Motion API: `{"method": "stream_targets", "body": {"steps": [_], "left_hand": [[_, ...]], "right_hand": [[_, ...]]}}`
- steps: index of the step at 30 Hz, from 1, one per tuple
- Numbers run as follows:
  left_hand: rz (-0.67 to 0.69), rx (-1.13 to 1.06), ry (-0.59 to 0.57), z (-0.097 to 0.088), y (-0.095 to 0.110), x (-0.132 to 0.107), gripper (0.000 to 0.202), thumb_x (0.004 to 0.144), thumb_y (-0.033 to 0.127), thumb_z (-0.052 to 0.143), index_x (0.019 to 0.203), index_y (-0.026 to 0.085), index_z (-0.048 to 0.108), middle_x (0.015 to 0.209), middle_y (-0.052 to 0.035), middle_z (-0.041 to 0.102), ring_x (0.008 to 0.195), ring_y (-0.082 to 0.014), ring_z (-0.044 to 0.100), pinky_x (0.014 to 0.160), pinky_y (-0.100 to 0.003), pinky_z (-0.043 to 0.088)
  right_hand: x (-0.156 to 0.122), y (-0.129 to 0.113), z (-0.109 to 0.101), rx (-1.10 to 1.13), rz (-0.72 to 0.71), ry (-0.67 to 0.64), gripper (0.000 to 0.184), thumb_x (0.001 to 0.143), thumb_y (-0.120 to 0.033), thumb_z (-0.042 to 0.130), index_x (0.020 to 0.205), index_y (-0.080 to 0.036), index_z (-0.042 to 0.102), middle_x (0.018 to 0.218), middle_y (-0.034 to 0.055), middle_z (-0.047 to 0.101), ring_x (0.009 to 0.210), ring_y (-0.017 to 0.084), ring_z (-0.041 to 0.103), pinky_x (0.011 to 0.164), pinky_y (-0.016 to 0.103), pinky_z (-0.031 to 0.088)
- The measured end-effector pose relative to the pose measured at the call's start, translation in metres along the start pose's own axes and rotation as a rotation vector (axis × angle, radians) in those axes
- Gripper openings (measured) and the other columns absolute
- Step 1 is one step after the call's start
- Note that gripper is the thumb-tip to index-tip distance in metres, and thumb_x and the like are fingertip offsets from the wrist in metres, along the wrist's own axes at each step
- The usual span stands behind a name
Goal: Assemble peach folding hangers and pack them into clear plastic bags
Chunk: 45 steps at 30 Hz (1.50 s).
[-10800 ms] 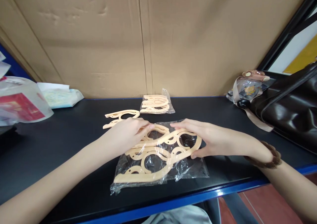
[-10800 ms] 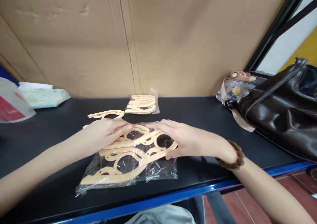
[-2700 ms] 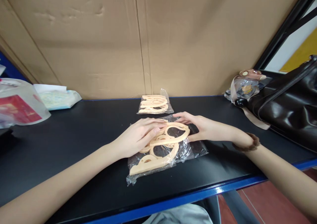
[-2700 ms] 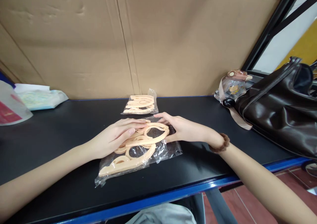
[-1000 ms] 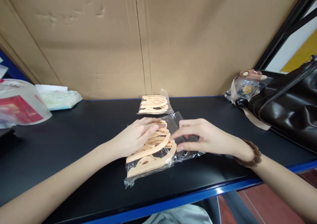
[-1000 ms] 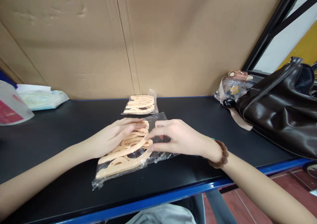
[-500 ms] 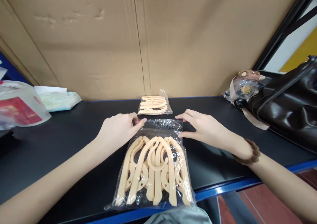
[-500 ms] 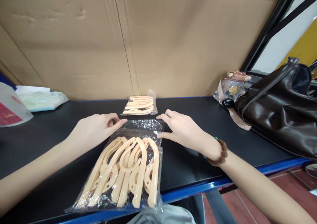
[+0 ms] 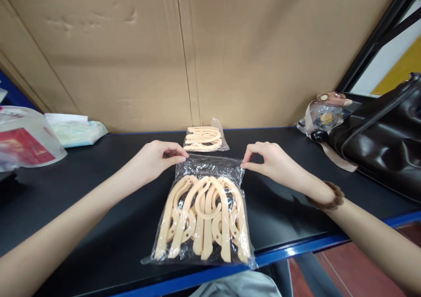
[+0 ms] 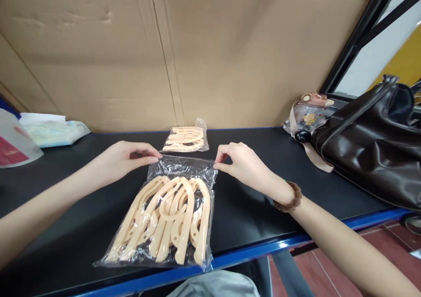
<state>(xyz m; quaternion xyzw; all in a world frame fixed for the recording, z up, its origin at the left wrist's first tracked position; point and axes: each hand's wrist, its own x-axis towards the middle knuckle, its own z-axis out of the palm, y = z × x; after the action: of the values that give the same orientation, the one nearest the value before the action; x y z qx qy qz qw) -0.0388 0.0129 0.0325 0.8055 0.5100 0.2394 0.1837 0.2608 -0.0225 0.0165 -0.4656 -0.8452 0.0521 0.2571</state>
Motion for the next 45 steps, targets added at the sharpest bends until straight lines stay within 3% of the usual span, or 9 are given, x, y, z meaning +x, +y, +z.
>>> {"method": "stream_targets", "body": {"steps": [6,10,14,20,25,29,36,41,45], "left_hand": [[0.197,0.046,-0.279,-0.028,0.009,-0.006,0.02,0.076,0.044,0.066,0.077,0.027,0.076,0.079,0.0009,0.071,0.074,-0.0164,0.063,0.067,-0.025,0.045],[0.241,0.106,-0.461,-0.028,0.007,-0.008,0.017,0.078,0.045,0.066,0.081,0.032,0.078,0.079,0.0022,0.071,0.075,-0.014,0.062,0.067,-0.022,0.043],[0.134,0.138,-0.595,-0.026,0.01,-0.012,0.021,0.077,0.048,0.065,0.085,0.032,0.077,0.081,0.0029,0.071,0.075,-0.014,0.063,0.064,-0.021,0.041],[0.031,0.167,-0.487,-0.017,0.009,-0.013,0.024,0.074,0.047,0.065,0.068,0.025,0.07,0.065,0.0036,0.067,0.062,-0.0137,0.058,0.054,-0.023,0.037],[-0.206,0.331,-0.5,-0.012,-0.002,-0.013,0.036,0.069,0.052,0.066,0.054,0.021,0.058,0.055,0.0011,0.063,0.05,-0.0139,0.054,0.046,-0.024,0.031],[-0.219,0.119,-0.57,-0.008,-0.005,-0.01,0.031,0.07,0.052,0.065,0.069,0.021,0.064,0.063,0.0009,0.062,0.059,-0.0149,0.057,0.047,-0.021,0.036],[-0.227,-0.357,-0.438,-0.002,0.002,-0.007,0.034,0.073,0.051,0.065,0.076,0.018,0.055,0.075,0.0001,0.061,0.076,-0.0171,0.061,0.065,-0.028,0.054],[-0.243,-0.528,-0.297,-0.003,0.006,-0.008,0.03,0.075,0.046,0.068,0.079,0.018,0.057,0.079,0.0004,0.063,0.082,-0.0168,0.062,0.073,-0.028,0.053],[-0.278,-0.751,-0.326,0.003,0.004,-0.006,0.031,0.078,0.04,0.07,0.101,0.019,0.066,0.105,-0.0054,0.069,0.1,-0.0201,0.064,0.086,-0.031,0.052]], "right_hand": [[-0.002,0.0,-0.013,0.031,-0.35,-0.121,0.01,0.088,-0.017,0.059,0.089,-0.021,0.068,0.083,-0.0004,0.064,0.078,0.014,0.054,0.076,0.028,0.037],[-0.002,0.0,-0.009,0.043,-0.391,-0.245,0.017,0.089,-0.017,0.059,0.093,-0.025,0.073,0.085,0.0005,0.062,0.079,0.013,0.054,0.074,0.027,0.038],[-0.004,-0.002,-0.009,0.106,-0.329,-0.419,0.015,0.085,-0.023,0.065,0.097,-0.025,0.074,0.086,-0.0007,0.062,0.078,0.011,0.057,0.071,0.024,0.041],[-0.005,-0.006,-0.009,0.239,-0.272,-0.522,0.017,0.091,-0.022,0.055,0.094,-0.019,0.072,0.087,0.0005,0.066,0.076,0.01,0.061,0.071,0.022,0.044],[-0.003,0.001,0.004,0.211,-0.148,-0.417,0.03,0.081,-0.048,0.066,0.085,-0.018,0.064,0.079,-0.0012,0.06,0.071,0.012,0.055,0.064,0.024,0.041],[-0.002,0.008,0.009,0.249,-0.077,-0.385,0.055,0.072,-0.055,0.071,0.111,-0.019,0.057,0.096,0.0023,0.058,0.081,0.015,0.052,0.07,0.027,0.042],[0.002,0.006,0.009,0.644,0.006,-0.577,0.024,0.084,-0.039,0.063,0.084,-0.016,0.056,0.077,-0.0003,0.062,0.072,0.012,0.057,0.066,0.025,0.043],[0.0,0.003,0.007,0.835,0.044,-0.574,0.02,0.088,-0.033,0.059,0.087,-0.018,0.046,0.071,-0.0018,0.06,0.064,0.01,0.056,0.056,0.021,0.041],[-0.002,0.003,-0.003,0.839,0.055,-0.554,0.032,0.088,-0.031,0.06,0.111,-0.018,0.043,0.068,-0.0043,0.059,0.06,0.009,0.056,0.054,0.02,0.041]]}}
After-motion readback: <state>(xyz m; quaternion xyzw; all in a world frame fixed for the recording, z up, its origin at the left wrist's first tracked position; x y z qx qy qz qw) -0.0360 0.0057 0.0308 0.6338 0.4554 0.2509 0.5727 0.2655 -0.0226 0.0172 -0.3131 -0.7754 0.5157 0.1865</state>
